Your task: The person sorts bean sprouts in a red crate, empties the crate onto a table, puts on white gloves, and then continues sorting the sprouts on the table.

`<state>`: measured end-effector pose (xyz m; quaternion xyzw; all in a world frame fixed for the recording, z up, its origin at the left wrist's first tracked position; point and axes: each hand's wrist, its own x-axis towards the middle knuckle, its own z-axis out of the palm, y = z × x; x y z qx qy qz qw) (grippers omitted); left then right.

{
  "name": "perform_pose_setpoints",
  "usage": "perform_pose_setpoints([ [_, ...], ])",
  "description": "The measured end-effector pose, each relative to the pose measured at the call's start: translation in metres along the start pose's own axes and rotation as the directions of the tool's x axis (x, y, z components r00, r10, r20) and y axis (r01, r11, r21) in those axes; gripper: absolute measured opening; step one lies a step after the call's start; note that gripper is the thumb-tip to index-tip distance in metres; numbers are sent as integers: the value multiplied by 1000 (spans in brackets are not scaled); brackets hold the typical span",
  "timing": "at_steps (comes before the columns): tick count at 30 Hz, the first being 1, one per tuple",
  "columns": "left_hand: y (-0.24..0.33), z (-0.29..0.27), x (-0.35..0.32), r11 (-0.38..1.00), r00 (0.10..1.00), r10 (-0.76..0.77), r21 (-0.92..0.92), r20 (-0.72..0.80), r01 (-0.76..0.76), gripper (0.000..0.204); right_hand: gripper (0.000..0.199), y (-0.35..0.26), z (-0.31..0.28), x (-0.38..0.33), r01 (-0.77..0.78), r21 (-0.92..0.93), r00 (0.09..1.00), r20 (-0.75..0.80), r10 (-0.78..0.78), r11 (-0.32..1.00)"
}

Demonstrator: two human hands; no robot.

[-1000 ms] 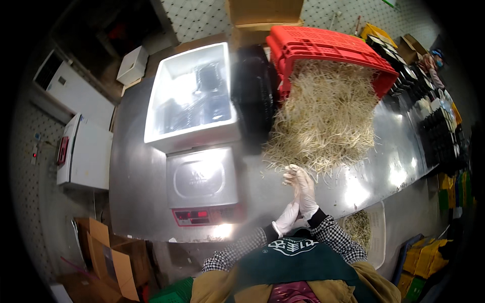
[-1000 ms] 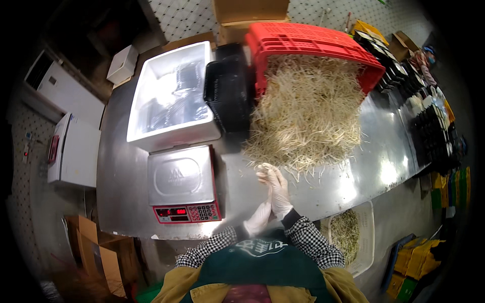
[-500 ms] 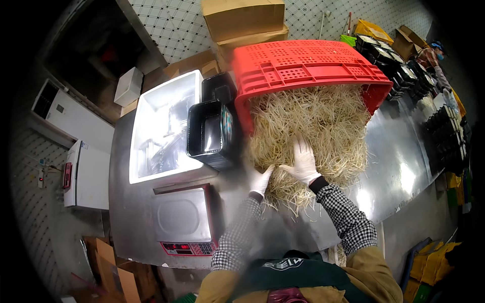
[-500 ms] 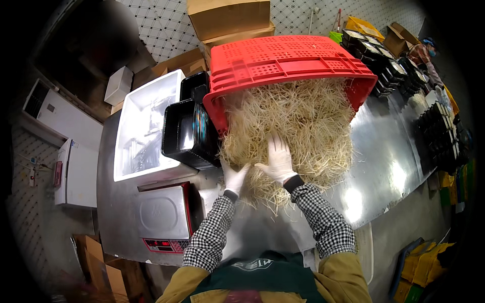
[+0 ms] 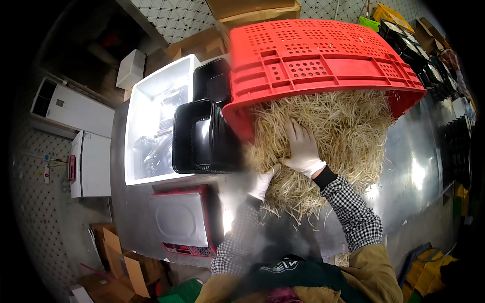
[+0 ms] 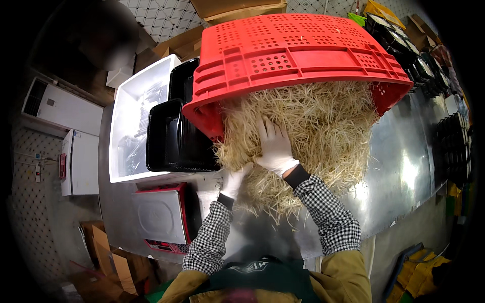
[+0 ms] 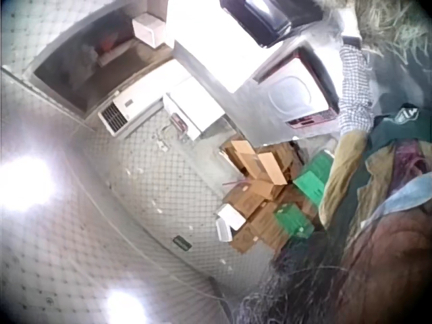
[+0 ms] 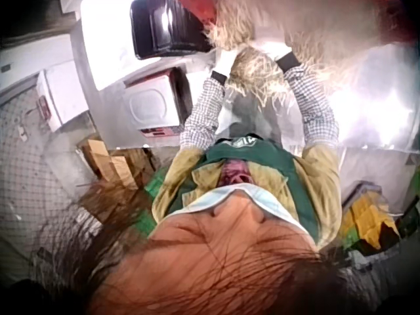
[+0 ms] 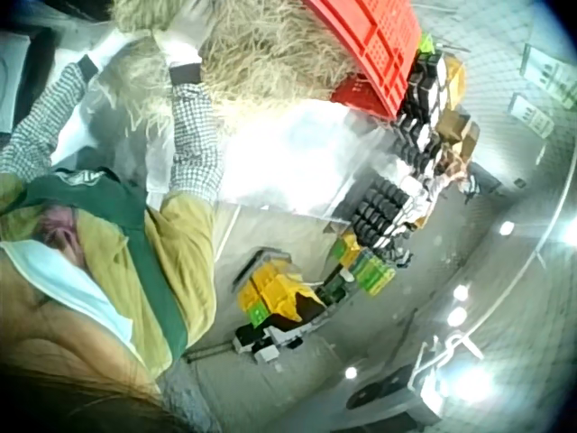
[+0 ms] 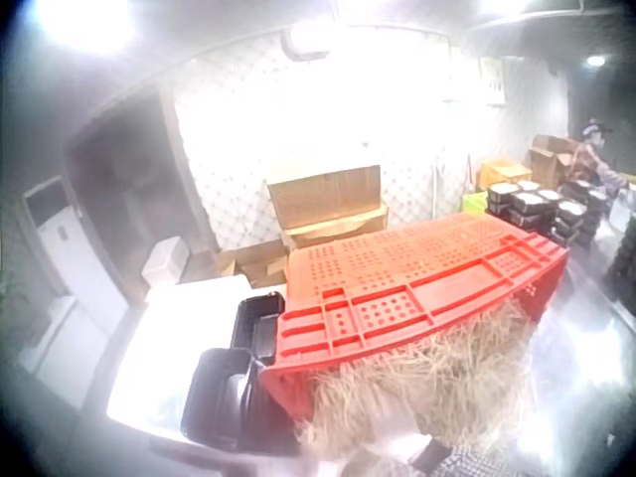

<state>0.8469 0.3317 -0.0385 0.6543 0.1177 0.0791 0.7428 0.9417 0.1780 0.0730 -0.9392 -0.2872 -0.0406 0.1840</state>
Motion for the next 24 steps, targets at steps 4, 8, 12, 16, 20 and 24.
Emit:
perform_pose_setpoints([
  [4,23,21,2,993,997,-74,-93,12,75,63,116,10,19,8,17,10,993,115,-18,1000],
  [8,51,34,-9,996,998,57,-72,8,-56,58,106,17,5,-5,77,242,994,61,-95,967],
  [12,86,55,-27,964,972,234,-126,-24,-235,45,99,12,-31,-17,222,347,971,-163,-175,911],
  [16,119,62,-47,924,924,381,9,-24,-381,44,87,-17,-97,-27,490,213,837,-386,-388,845],
  [20,154,68,-112,908,993,104,-403,-55,-117,40,83,-59,-147,-61,500,111,842,-295,-451,859],
  [24,112,48,-193,749,967,-242,-650,-84,131,42,79,-89,-124,-95,488,185,863,40,-503,853],
])
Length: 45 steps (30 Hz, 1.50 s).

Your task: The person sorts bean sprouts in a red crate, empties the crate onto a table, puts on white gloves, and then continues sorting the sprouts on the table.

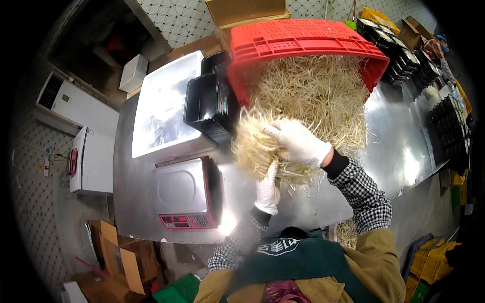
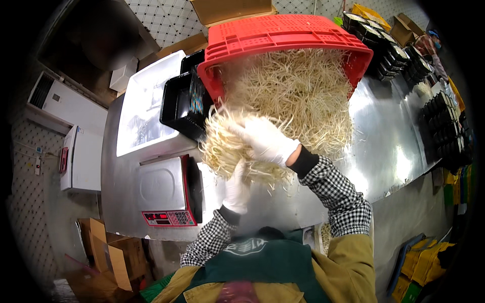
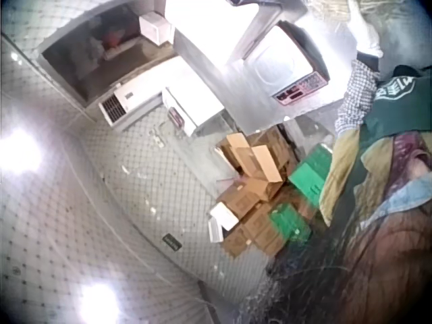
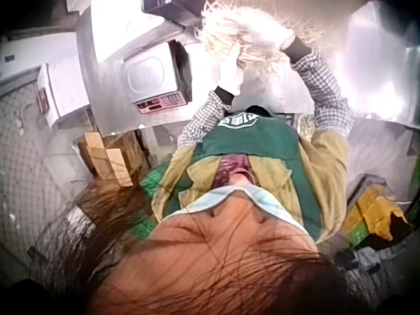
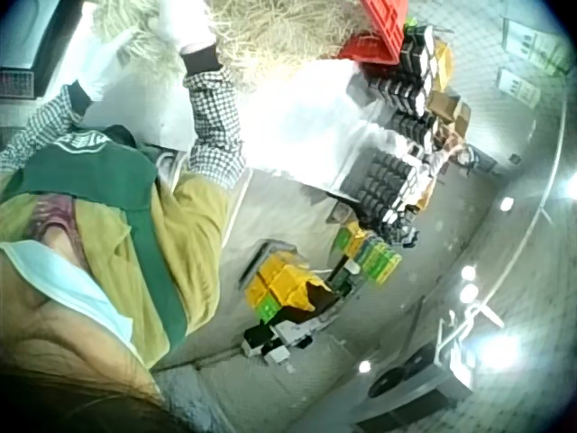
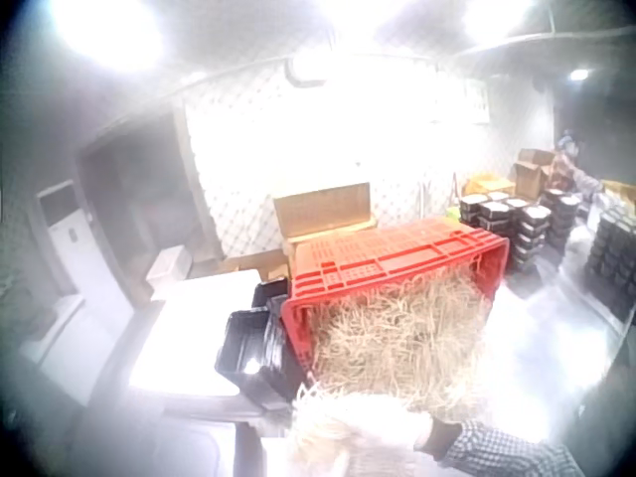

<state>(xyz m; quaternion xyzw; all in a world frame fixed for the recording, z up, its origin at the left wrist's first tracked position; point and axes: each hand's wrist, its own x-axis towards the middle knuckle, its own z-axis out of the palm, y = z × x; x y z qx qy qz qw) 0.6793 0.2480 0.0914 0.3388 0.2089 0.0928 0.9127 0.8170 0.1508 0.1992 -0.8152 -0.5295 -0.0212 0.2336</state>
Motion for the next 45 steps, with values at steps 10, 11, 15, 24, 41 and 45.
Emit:
perform_pose_setpoints([
  [10,-106,-187,-56,823,816,-540,-332,-206,461,58,58,29,148,-117,-505,253,809,-195,555,825],
  [11,-102,-189,-62,805,776,-580,-319,-247,501,60,53,21,156,-136,-515,270,787,-226,574,813],
  [15,-91,-195,-87,808,742,-586,-175,-326,562,68,49,-46,182,-195,-513,211,835,-105,541,832],
  [24,-48,-182,-102,368,960,280,926,-19,-89,74,53,-119,260,-229,-278,1,960,-22,278,961],
  [41,4,-249,-94,-108,961,-40,955,273,-276,87,56,-144,249,-216,-668,-23,733,-190,653,744],
  [45,4,-213,-64,-329,911,-14,859,412,-393,90,66,-144,259,-163,-664,37,731,-176,659,747],
])
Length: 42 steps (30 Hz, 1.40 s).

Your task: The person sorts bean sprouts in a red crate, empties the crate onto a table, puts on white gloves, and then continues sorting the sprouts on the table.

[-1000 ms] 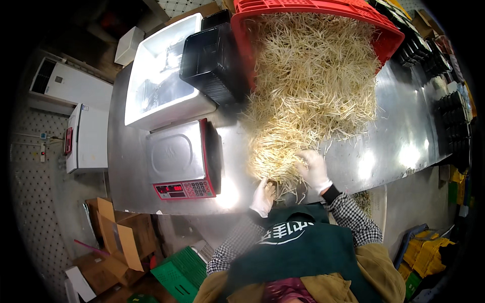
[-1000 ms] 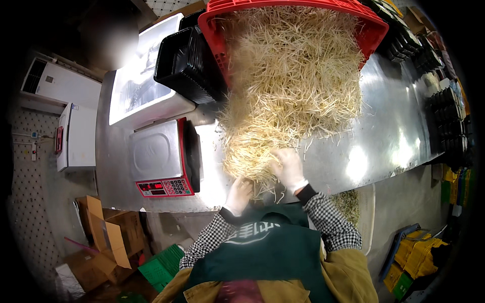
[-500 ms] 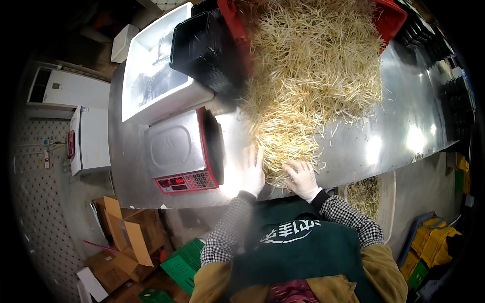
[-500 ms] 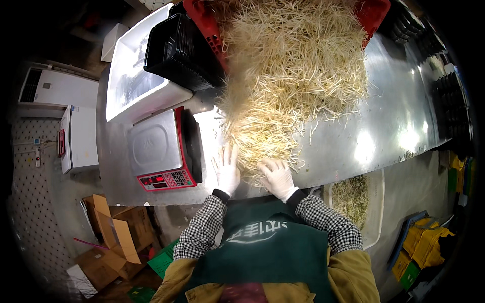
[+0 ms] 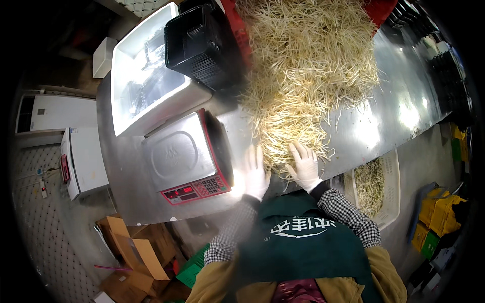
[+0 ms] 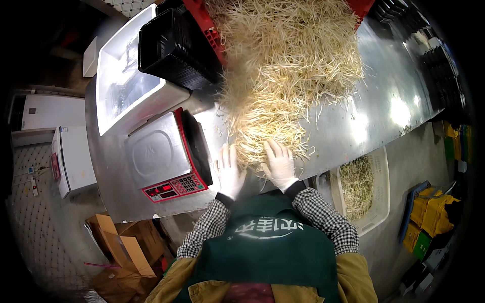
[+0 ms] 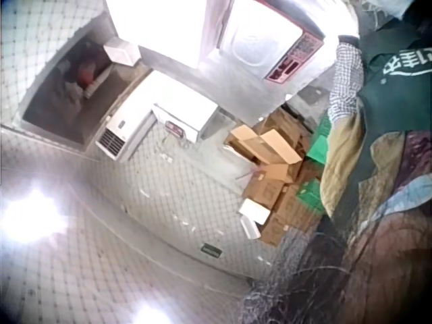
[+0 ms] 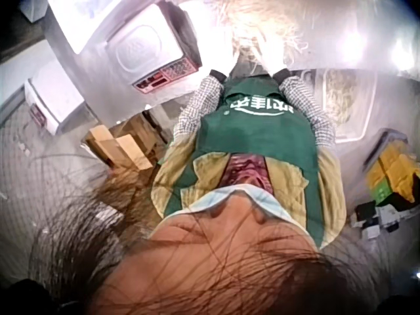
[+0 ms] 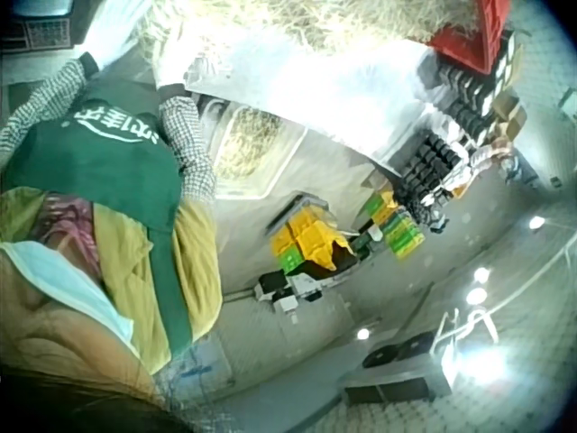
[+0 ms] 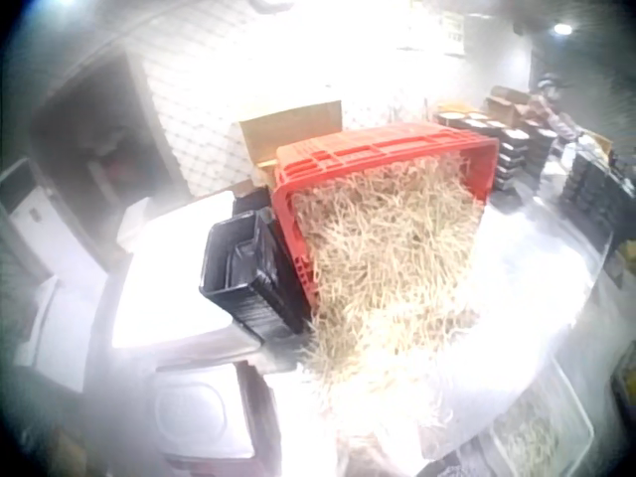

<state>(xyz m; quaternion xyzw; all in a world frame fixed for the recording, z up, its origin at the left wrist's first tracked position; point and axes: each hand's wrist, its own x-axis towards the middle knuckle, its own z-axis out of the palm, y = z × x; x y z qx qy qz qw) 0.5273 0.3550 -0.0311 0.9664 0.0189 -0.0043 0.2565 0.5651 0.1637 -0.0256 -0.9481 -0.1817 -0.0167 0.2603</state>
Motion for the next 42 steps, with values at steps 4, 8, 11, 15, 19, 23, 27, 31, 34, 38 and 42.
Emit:
perform_pose_setpoints([
  [4,-16,8,11,979,968,109,147,227,-144,95,47,-6,29,-20,137,-77,990,55,-133,988],
  [8,-45,5,-36,989,940,106,65,324,-134,93,33,-2,22,-54,175,-79,980,114,-166,981],
  [11,-44,-8,-49,967,957,207,108,201,-232,66,35,4,19,-57,104,-26,993,63,-102,994],
  [15,-40,2,-20,945,960,270,-171,-78,-280,45,45,-21,9,-18,-9,40,1000,4,9,999],
  [19,-24,-6,-1,962,991,133,-238,-16,-133,51,42,-22,30,-20,194,-29,975,114,-189,981],
  [23,-52,-23,-22,949,998,-65,-308,-8,59,67,26,-13,23,-41,178,24,979,95,-179,984],
  [27,-54,-33,-38,987,996,13,-162,85,1,55,33,-22,14,-18,93,100,995,26,-96,991],
  [31,-33,-6,-24,872,864,487,-123,128,-473,50,46,-30,28,23,193,-18,980,56,-191,981],
  [34,-22,14,-13,831,803,555,-111,218,-545,56,47,-22,29,33,52,1,998,47,-52,999],
  [38,-18,60,-19,738,691,640,-18,338,-675,44,43,-30,26,58,164,137,965,181,-188,977],
  [42,3,43,0,959,502,283,-227,817,-172,51,102,-74,36,72,261,-168,878,451,-161,951],
])
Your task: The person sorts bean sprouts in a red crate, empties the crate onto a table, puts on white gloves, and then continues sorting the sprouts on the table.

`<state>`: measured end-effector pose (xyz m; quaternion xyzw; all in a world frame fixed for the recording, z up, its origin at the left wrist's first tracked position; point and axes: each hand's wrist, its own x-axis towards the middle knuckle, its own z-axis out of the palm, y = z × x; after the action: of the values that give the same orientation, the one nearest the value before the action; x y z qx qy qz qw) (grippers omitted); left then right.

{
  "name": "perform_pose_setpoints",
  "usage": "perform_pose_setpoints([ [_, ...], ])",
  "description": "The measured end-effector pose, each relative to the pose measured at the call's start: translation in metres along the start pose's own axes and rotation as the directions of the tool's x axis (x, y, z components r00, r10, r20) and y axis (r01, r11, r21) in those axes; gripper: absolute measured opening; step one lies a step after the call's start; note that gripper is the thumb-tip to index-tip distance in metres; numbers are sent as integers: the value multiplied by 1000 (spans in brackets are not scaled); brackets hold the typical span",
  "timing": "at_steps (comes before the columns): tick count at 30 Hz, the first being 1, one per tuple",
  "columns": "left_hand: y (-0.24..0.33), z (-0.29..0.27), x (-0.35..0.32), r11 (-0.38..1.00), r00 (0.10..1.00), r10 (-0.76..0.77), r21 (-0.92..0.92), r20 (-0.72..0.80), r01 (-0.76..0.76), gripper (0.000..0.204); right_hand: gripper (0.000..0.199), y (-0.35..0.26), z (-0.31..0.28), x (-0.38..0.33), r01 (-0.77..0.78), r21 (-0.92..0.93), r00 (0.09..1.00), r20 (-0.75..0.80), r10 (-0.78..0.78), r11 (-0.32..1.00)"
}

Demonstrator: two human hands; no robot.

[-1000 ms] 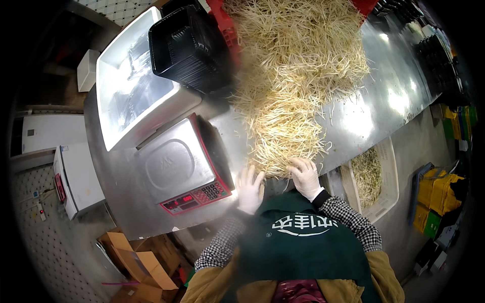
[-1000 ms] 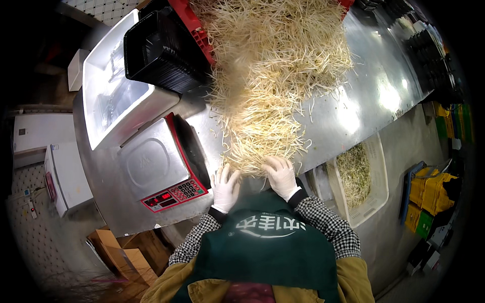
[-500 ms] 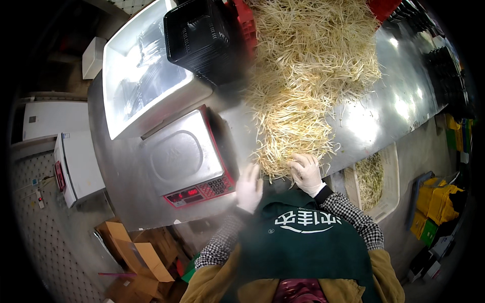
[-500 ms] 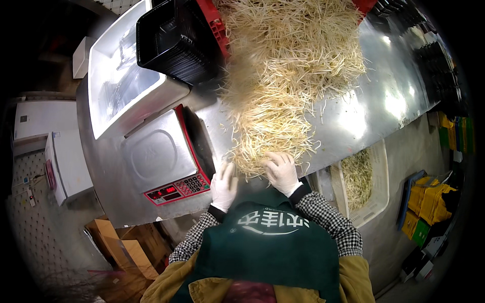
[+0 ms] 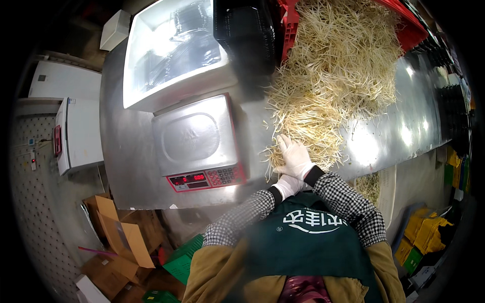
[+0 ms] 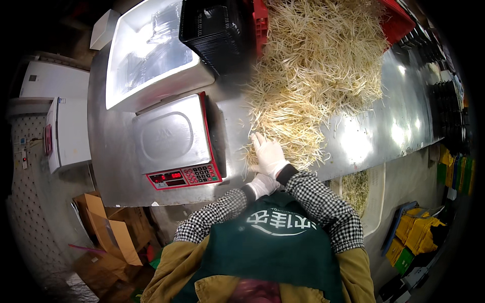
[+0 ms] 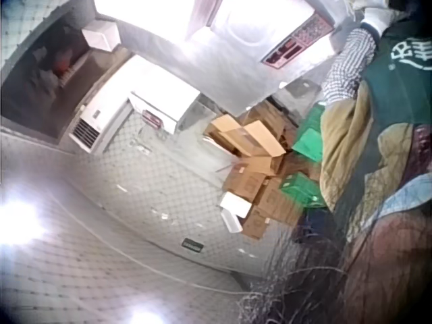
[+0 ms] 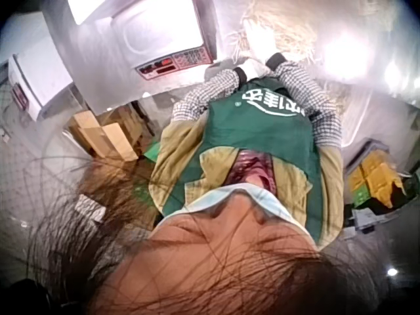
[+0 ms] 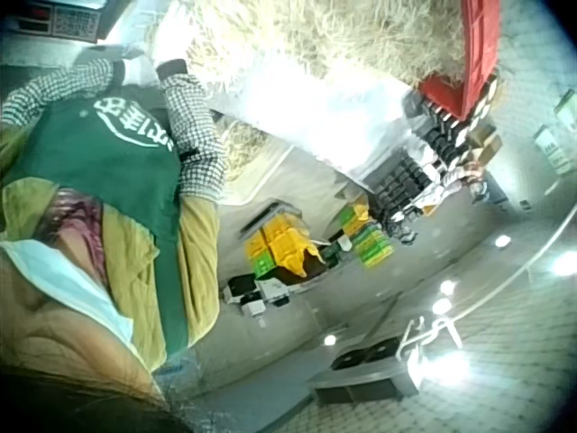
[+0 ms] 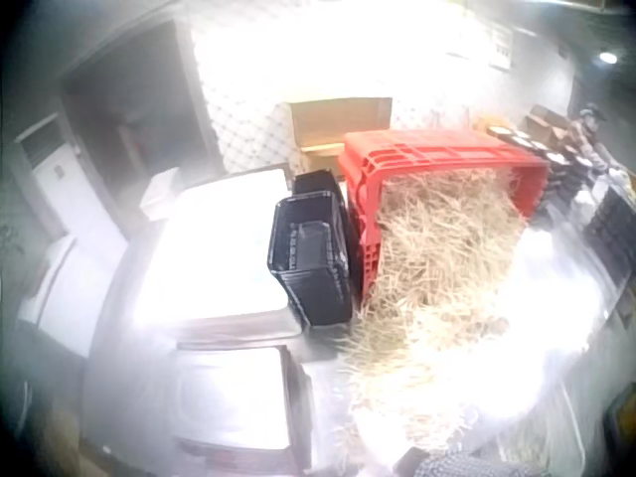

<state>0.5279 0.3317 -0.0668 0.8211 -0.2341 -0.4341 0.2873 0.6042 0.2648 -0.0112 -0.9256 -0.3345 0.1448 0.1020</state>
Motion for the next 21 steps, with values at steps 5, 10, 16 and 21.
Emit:
perform_pose_setpoints([
  [5,-74,106,70,911,905,20,-364,-425,-191,47,108,-23,23,19,-35,-255,957,270,105,966],
  [10,-52,76,41,920,883,117,-285,-455,-268,36,42,-7,51,21,-31,-144,974,219,63,989],
  [16,-20,23,5,958,979,155,263,-129,-117,47,19,17,38,19,122,235,991,27,-132,964],
  [21,-25,36,7,864,826,401,462,-395,-198,65,23,71,35,-17,-162,970,953,108,282,178],
])
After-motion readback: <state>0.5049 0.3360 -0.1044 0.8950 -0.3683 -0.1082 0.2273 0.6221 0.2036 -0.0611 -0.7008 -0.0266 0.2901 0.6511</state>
